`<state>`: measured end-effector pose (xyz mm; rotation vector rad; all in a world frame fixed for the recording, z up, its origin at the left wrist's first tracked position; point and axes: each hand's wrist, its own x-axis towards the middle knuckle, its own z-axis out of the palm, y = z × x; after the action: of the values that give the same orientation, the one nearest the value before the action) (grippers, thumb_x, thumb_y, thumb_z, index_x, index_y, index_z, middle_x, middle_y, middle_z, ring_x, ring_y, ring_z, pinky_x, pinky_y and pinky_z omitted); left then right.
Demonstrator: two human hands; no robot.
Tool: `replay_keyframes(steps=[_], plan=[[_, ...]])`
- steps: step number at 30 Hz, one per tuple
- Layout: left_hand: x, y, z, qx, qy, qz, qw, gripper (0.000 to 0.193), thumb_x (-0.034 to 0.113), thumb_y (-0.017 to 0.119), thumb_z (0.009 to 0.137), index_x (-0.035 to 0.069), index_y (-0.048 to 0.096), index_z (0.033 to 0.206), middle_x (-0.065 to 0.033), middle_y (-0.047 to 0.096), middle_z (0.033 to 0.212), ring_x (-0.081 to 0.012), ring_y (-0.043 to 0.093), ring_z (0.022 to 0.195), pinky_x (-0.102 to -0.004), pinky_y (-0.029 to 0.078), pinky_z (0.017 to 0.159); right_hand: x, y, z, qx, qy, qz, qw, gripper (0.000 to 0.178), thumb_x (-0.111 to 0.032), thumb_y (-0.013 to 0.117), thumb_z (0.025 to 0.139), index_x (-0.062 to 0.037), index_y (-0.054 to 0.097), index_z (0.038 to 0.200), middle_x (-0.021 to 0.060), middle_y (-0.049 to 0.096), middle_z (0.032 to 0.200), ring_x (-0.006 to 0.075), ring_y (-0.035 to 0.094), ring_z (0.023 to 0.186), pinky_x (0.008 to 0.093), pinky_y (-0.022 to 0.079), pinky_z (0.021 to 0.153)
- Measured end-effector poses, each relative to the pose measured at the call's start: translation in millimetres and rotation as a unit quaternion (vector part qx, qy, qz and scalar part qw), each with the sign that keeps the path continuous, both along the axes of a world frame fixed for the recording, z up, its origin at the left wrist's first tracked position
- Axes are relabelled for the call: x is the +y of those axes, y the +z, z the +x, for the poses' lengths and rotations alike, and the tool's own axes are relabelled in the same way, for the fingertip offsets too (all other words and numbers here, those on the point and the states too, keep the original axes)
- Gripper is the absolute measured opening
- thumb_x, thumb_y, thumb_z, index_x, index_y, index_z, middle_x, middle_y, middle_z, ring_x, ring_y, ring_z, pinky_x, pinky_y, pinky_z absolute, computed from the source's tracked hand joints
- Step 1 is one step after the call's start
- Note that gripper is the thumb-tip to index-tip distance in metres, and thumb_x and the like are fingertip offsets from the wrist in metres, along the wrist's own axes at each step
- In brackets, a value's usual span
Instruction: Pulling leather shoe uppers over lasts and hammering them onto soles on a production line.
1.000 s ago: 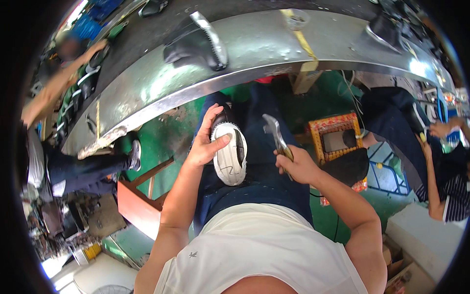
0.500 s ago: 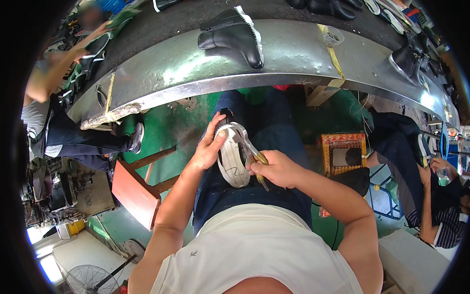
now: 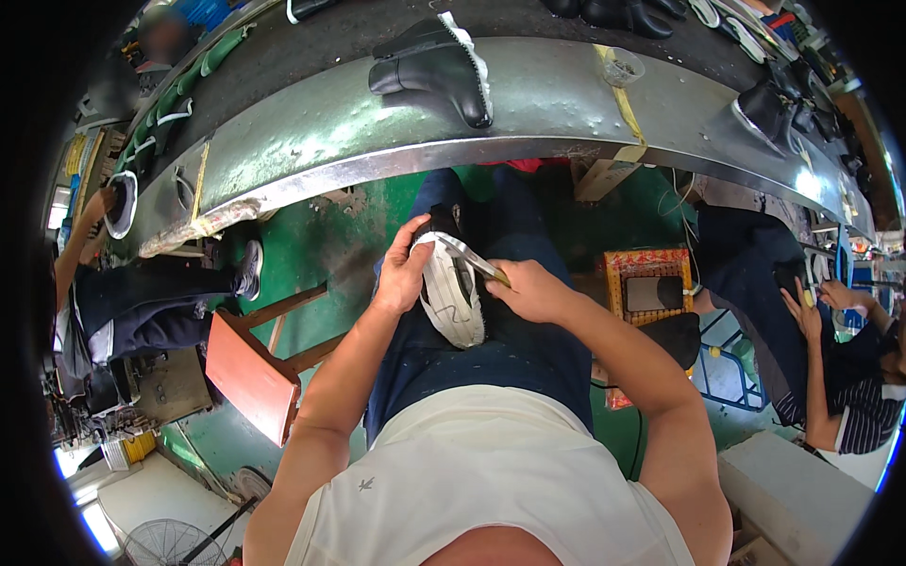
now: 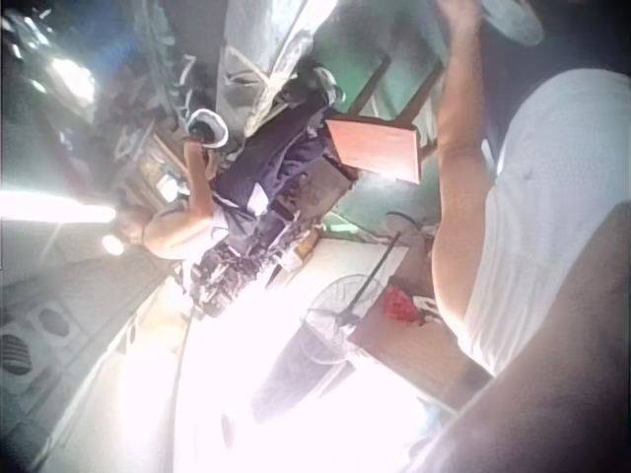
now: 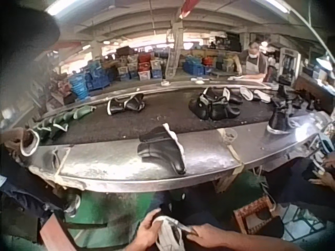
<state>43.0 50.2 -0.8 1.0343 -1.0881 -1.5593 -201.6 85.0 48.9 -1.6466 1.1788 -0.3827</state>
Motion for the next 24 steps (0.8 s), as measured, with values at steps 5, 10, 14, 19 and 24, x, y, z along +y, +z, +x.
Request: replay_keyframes(steps=[5, 10, 14, 19, 24], plan=[[-7.5, 6.8, -1.5, -0.066, 0.04, -0.109, 0.991, 0.044, 0.002, 0.054, 0.099, 0.004, 0.049, 0.142, -0.0143, 0.05, 0.146, -0.0197, 0.048, 0.132, -0.0319, 0.038, 0.111, 29.8, 27.2, -30.0, 0.014, -0.016, 0.116, 0.993, 0.042, -0.032, 0.058, 0.098, -0.0023, 0.061, 0.127, 0.0177, 0.069, 0.098, 0.0323, 0.069, 0.089, 0.0404, 0.053, 0.079], [10.0, 63.9, -20.7, -0.253, -0.008, -0.463, 0.85, 0.081, 0.005, 0.076, 0.078, -0.001, 0.036, 0.148, -0.0361, 0.025, 0.157, -0.0539, 0.028, 0.146, -0.0526, 0.022, 0.121, 47.2, -1.6, -27.6, -0.29, -0.225, 0.505, 0.781, 0.076, -0.072, 0.028, 0.101, -0.0069, 0.067, 0.114, 0.0102, 0.068, 0.112, 0.0241, 0.069, 0.095, 0.0373, 0.056, 0.081], [47.4, 34.2, -36.4, -0.273, -0.124, -0.313, 0.901, 0.114, 0.014, 0.078, 0.082, -0.006, -0.006, 0.156, -0.0362, 0.002, 0.161, -0.0489, 0.015, 0.15, -0.0489, 0.019, 0.122, 27.8, -83.7, -6.2, -0.583, -0.046, 0.55, 0.597, 0.065, -0.066, 0.035, 0.102, -0.0094, 0.065, 0.112, 0.0078, 0.069, 0.112, 0.0213, 0.07, 0.094, 0.0363, 0.058, 0.077], [51.7, 25.4, -25.5, -0.233, -0.256, -0.222, 0.911, 0.133, 0.027, 0.085, 0.079, -0.007, -0.02, 0.153, -0.0343, -0.001, 0.164, -0.0412, 0.005, 0.155, -0.0452, 0.012, 0.125, 26.8, -71.0, 4.8, -0.47, -0.352, 0.548, 0.596, 0.043, -0.044, 0.042, 0.108, -0.0093, 0.061, 0.124, 0.0069, 0.071, 0.113, 0.0246, 0.073, 0.097, 0.0434, 0.062, 0.086], [53.0, 46.5, -58.9, 0.122, -0.008, 0.222, 0.967, 0.093, 0.074, 0.029, 0.099, 0.006, 0.015, 0.161, -0.0151, 0.025, 0.164, -0.0305, 0.024, 0.152, -0.0411, 0.02, 0.123, 18.8, -63.7, 2.8, -0.37, -0.309, 0.59, 0.648, 0.038, -0.029, 0.037, 0.11, -0.0026, 0.06, 0.124, 0.0126, 0.071, 0.114, 0.0269, 0.072, 0.104, 0.0491, 0.06, 0.09]])
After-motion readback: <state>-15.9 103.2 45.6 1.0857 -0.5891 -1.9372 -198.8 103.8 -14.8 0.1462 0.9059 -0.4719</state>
